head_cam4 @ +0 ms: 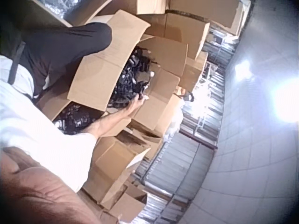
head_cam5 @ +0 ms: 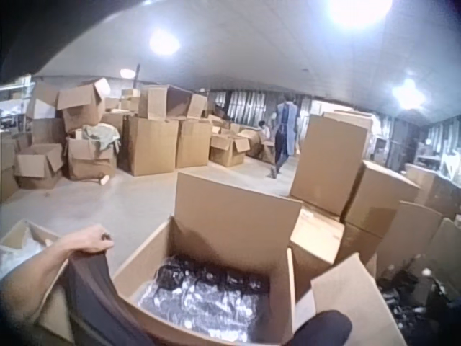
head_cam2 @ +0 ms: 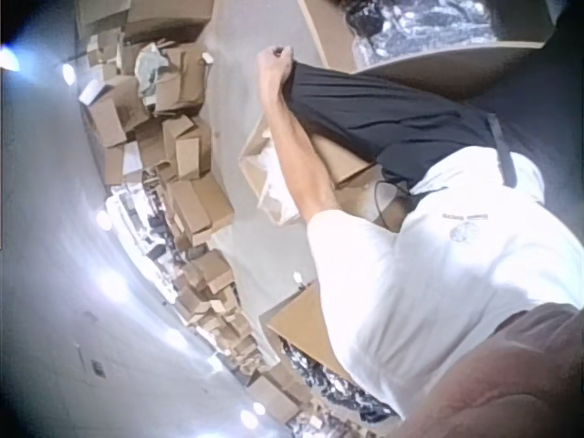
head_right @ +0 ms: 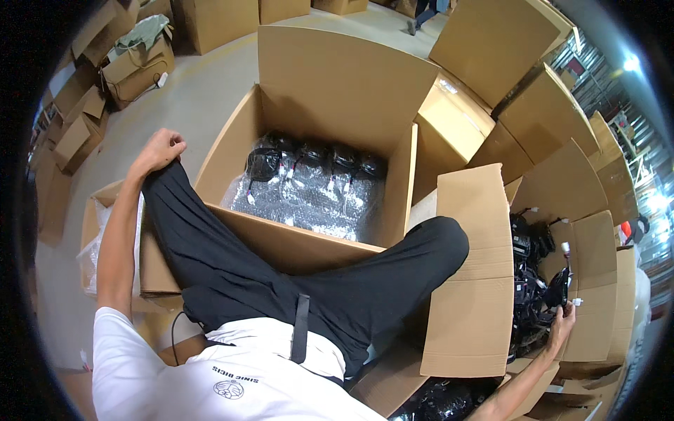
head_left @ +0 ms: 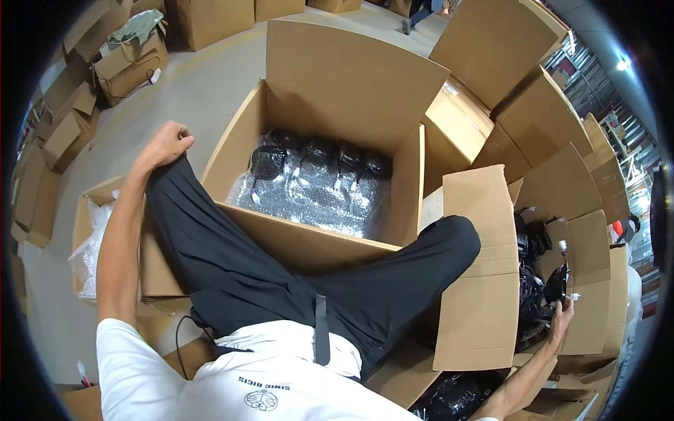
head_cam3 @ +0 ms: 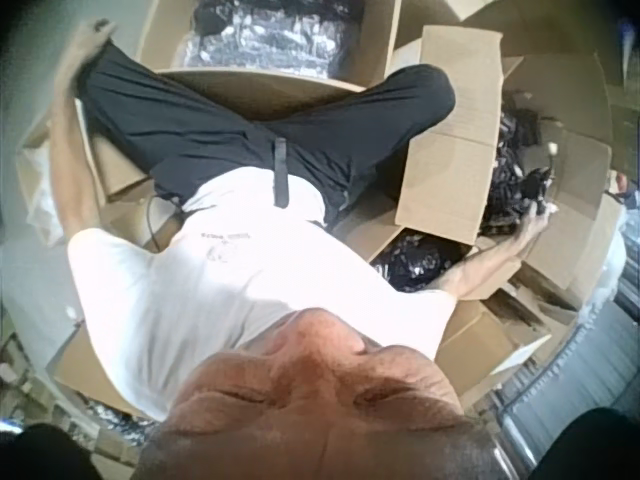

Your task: The person packs electronic components into cardboard boxes by hand, using bubble wrap to cushion them.

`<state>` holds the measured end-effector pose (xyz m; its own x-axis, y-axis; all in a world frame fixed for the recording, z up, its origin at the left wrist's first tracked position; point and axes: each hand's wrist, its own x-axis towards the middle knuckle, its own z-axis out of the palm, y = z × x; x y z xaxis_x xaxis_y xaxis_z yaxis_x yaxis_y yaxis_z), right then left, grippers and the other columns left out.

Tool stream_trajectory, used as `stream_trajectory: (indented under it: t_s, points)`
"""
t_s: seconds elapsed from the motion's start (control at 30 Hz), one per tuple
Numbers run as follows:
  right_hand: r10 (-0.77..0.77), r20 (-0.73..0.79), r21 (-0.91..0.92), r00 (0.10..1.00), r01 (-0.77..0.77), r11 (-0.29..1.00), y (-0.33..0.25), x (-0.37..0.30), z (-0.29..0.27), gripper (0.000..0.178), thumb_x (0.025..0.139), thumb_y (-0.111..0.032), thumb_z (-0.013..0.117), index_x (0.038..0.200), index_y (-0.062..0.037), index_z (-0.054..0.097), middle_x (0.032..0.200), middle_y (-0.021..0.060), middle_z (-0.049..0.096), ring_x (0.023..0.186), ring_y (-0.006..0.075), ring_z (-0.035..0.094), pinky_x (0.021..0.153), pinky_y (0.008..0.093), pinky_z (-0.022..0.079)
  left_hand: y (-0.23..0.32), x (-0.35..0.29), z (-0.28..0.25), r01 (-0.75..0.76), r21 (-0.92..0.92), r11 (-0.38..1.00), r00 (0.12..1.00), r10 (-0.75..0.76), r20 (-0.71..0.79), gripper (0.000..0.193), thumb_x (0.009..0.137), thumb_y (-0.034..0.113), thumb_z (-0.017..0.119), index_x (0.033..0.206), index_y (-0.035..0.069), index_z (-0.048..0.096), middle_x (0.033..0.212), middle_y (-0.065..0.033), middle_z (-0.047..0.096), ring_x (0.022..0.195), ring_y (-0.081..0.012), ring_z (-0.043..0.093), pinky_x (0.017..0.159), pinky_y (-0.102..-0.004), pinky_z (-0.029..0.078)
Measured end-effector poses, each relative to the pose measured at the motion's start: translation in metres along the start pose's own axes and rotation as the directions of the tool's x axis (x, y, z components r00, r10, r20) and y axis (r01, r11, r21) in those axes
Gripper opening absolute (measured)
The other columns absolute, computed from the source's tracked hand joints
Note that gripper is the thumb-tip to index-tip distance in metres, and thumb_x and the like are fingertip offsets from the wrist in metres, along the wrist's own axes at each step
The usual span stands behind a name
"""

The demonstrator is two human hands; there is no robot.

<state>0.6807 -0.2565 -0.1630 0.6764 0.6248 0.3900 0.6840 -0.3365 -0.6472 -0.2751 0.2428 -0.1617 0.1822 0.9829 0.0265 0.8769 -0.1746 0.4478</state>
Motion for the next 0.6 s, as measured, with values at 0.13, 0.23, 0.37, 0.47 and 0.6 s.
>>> stream_trajectory:
  t_s: [0.13,0.23,0.37,0.47,0.6]
  points:
    - [-0.133,-0.192,-0.296,0.972,0.072,0.952,-0.006,-0.016,-0.032,0.026,0.094,-0.002,0.062,0.119,0.0021,0.064,0.112,0.0121,0.068,0.104,0.0214,0.064,0.096,0.0341,0.049,-0.019,0.024,0.027,-0.256,0.101,0.962,0.961,0.264,-0.082,0.033,0.085,0.025,0.064,0.084,-0.008,0.067,0.069,-0.0222,0.064,0.063,-0.0314,0.063,0.065,-0.044,0.051]
    - [-0.06,-0.3,-0.077,0.952,0.039,0.996,-0.028,-0.021,-0.005,0.031,0.094,-0.004,0.066,0.124,0.0033,0.064,0.118,0.0138,0.068,0.108,0.0221,0.065,0.097,0.0354,0.051,-0.052,0.023,0.033,-0.235,0.112,0.965,0.963,0.247,-0.108,0.032,0.088,0.023,0.063,0.074,-0.005,0.059,0.067,-0.0202,0.059,0.063,-0.0317,0.057,0.062,-0.0445,0.046]
    - [-0.129,-0.372,0.154,0.919,0.198,0.968,-0.082,-0.004,0.02,0.02,0.094,-0.002,0.067,0.113,0.004,0.066,0.102,0.0043,0.068,0.094,0.0129,0.062,0.086,0.0274,0.049,-0.156,0.041,0.046,-0.175,-0.095,0.98,0.944,0.14,-0.298,0.022,0.091,0.014,0.062,0.085,-0.007,0.061,0.074,-0.0141,0.057,0.072,-0.0243,0.06,0.069,-0.0394,0.049]
    - [-0.143,-0.37,0.213,0.918,0.233,0.949,-0.121,-0.001,0.011,0.02,0.094,-0.003,0.067,0.113,0.0035,0.066,0.098,0.0031,0.067,0.09,0.0115,0.06,0.081,0.0269,0.049,-0.114,0.043,0.047,-0.087,-0.188,0.978,0.985,0.056,-0.163,0.023,0.091,0.013,0.061,0.08,-0.008,0.06,0.069,-0.0128,0.057,0.065,-0.0207,0.06,0.061,-0.0377,0.049]
    - [-0.174,-0.432,0.131,0.885,0.253,0.959,-0.163,0.005,0.001,0.023,0.096,0.0,0.063,0.119,0.004,0.064,0.108,0.0072,0.068,0.097,0.0159,0.064,0.089,0.0293,0.051,-0.087,0.033,0.035,-0.18,0.078,0.981,0.959,0.193,-0.209,0.029,0.086,0.019,0.062,0.078,-0.009,0.063,0.064,-0.022,0.061,0.062,-0.0283,0.064,0.061,-0.0423,0.05]
